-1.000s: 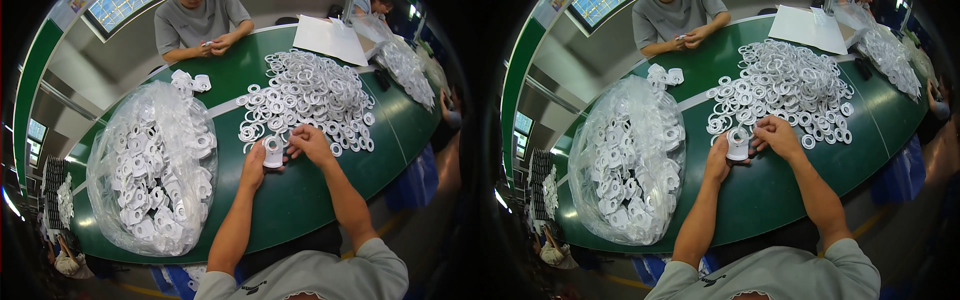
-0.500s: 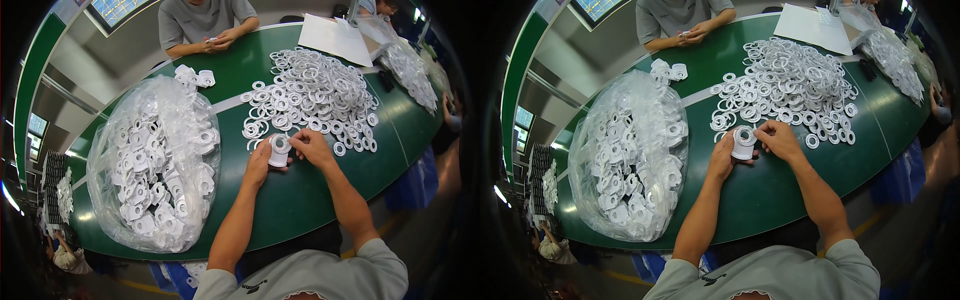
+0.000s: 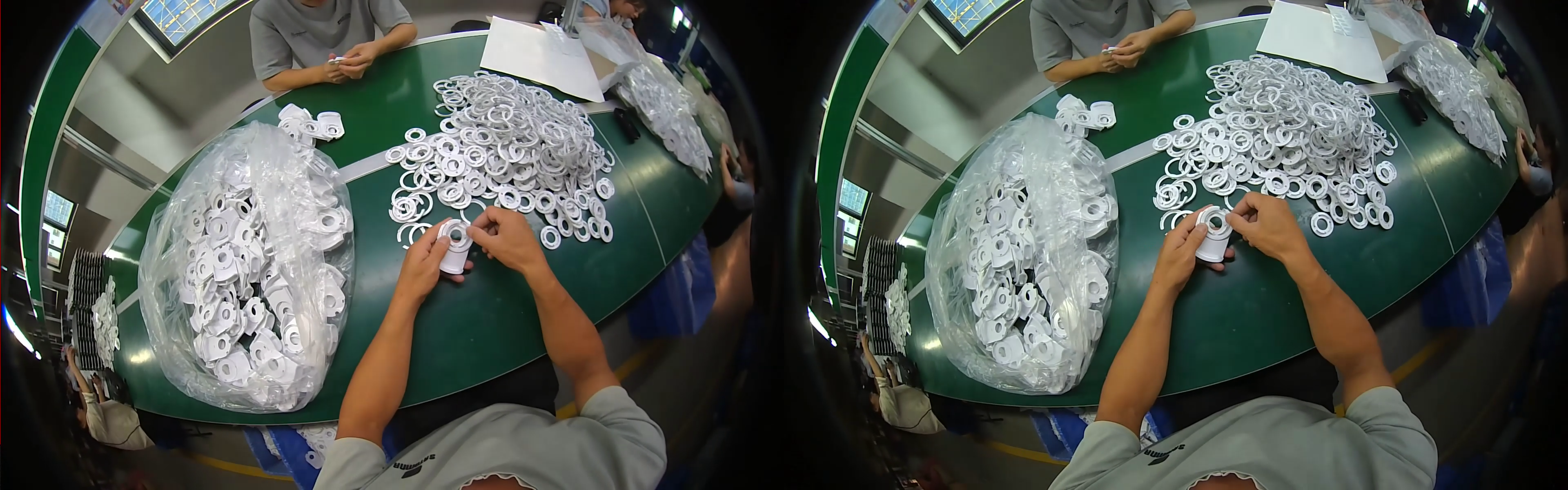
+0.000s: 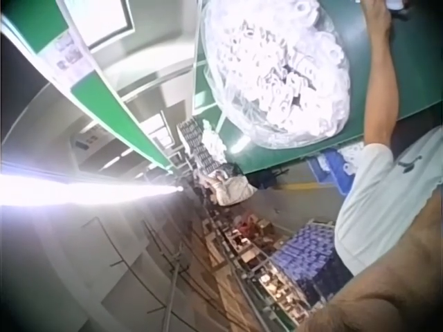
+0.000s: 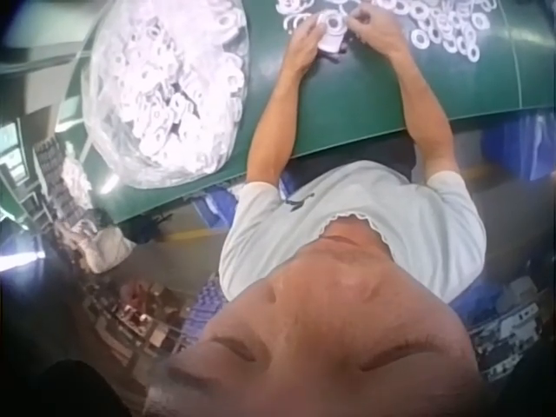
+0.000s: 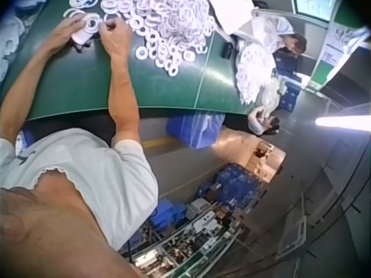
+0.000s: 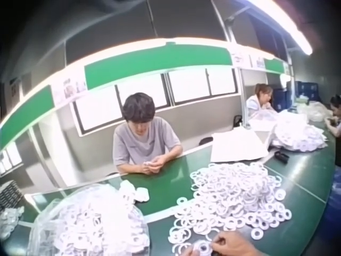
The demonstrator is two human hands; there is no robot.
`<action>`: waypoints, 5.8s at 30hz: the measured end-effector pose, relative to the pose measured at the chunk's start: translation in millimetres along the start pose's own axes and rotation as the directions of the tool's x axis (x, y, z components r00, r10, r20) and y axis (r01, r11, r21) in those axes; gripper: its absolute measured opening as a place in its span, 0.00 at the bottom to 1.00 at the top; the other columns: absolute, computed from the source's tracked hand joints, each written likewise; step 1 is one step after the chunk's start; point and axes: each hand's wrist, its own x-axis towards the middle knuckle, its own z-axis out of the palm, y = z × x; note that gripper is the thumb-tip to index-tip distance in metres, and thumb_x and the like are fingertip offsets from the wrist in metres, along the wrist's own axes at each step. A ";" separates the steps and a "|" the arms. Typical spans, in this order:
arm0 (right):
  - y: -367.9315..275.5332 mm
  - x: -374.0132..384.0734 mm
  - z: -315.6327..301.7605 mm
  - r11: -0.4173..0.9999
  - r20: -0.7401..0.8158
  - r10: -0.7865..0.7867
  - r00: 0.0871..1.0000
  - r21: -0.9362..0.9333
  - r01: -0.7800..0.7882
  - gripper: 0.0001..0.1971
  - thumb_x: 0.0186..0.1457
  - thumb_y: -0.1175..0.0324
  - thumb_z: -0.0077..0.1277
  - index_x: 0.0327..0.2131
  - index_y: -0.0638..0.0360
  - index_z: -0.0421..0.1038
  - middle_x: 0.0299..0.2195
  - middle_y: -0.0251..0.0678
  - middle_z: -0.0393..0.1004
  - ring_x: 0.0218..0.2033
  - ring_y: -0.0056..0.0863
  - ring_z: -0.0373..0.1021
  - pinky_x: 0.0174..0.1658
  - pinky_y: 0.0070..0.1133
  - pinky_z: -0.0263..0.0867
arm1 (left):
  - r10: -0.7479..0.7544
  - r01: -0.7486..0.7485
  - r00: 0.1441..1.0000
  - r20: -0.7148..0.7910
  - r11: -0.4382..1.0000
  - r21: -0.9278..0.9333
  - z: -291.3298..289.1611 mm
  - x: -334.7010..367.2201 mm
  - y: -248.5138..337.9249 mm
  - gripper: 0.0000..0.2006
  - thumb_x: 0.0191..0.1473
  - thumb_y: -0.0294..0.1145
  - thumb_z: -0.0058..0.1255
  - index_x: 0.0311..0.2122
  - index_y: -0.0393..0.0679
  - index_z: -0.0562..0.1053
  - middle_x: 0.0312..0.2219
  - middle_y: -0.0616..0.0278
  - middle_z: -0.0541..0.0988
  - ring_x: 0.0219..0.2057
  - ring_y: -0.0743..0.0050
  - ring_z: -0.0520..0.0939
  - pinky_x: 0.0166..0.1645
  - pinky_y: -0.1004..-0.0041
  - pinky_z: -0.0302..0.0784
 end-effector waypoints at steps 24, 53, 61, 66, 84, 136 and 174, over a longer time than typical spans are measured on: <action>20.0 5.2 41.5 0.858 -0.074 -0.470 0.879 -0.273 0.436 0.18 0.39 0.66 0.62 0.28 0.62 0.63 0.28 0.45 0.65 0.31 0.46 0.63 0.35 0.33 0.60 | 0.356 -0.257 0.930 -0.091 0.808 0.530 8.3 -7.8 -6.2 0.18 0.60 0.29 0.40 0.55 0.42 0.67 0.44 0.53 0.77 0.43 0.66 0.79 0.48 0.72 0.74; 25.8 12.2 8.3 0.879 0.282 0.009 0.959 0.454 -0.142 0.09 0.52 0.76 0.52 0.37 0.71 0.67 0.27 0.41 0.75 0.25 0.26 0.75 0.29 0.20 0.75 | 0.229 -0.166 0.940 -0.253 0.955 0.247 7.1 -1.0 -2.5 0.26 0.47 0.20 0.56 0.52 0.38 0.62 0.36 0.53 0.76 0.26 0.76 0.80 0.26 0.79 0.76; 18.6 8.2 12.3 0.936 0.243 -0.001 0.970 0.341 -0.084 0.11 0.52 0.78 0.50 0.40 0.70 0.68 0.25 0.36 0.72 0.22 0.22 0.73 0.26 0.18 0.71 | 0.174 -0.141 0.961 -0.217 0.977 0.158 5.1 -4.6 9.9 0.26 0.49 0.16 0.53 0.53 0.36 0.57 0.35 0.50 0.76 0.27 0.69 0.82 0.28 0.76 0.81; 18.3 2.3 16.5 0.906 0.054 -0.414 0.909 -0.076 0.417 0.22 0.54 0.76 0.47 0.54 0.55 0.66 0.29 0.37 0.72 0.27 0.27 0.73 0.30 0.20 0.69 | 0.151 -0.165 0.961 -0.233 0.985 -0.044 0.6 -2.0 4.7 0.21 0.51 0.18 0.53 0.50 0.35 0.61 0.39 0.47 0.76 0.33 0.62 0.83 0.34 0.72 0.83; 0.7 -9.2 20.9 0.834 -0.107 -0.542 0.834 -0.189 0.518 0.06 0.54 0.70 0.53 0.27 0.63 0.70 0.24 0.40 0.71 0.25 0.37 0.69 0.29 0.28 0.64 | 0.268 -0.259 0.960 -0.083 0.960 0.104 -7.6 -7.8 4.8 0.11 0.55 0.30 0.54 0.41 0.35 0.72 0.34 0.60 0.78 0.33 0.74 0.79 0.37 0.75 0.77; 11.9 -4.9 23.2 0.749 -0.035 -0.605 0.796 -0.363 0.554 0.14 0.53 0.62 0.54 0.21 0.59 0.66 0.20 0.39 0.68 0.21 0.41 0.66 0.23 0.32 0.60 | 0.138 -0.132 0.947 -0.291 0.990 0.041 8.3 -6.3 -4.2 0.08 0.53 0.26 0.55 0.36 0.33 0.75 0.28 0.59 0.79 0.30 0.76 0.79 0.37 0.78 0.74; 14.4 -1.6 24.7 0.777 -0.051 -0.592 0.804 -0.299 0.554 0.15 0.55 0.62 0.53 0.21 0.61 0.67 0.19 0.42 0.67 0.20 0.43 0.65 0.23 0.32 0.59 | 0.141 -0.138 0.961 -0.236 0.990 0.031 4.4 -3.4 -6.6 0.09 0.53 0.24 0.55 0.39 0.33 0.74 0.29 0.59 0.79 0.30 0.76 0.79 0.38 0.79 0.75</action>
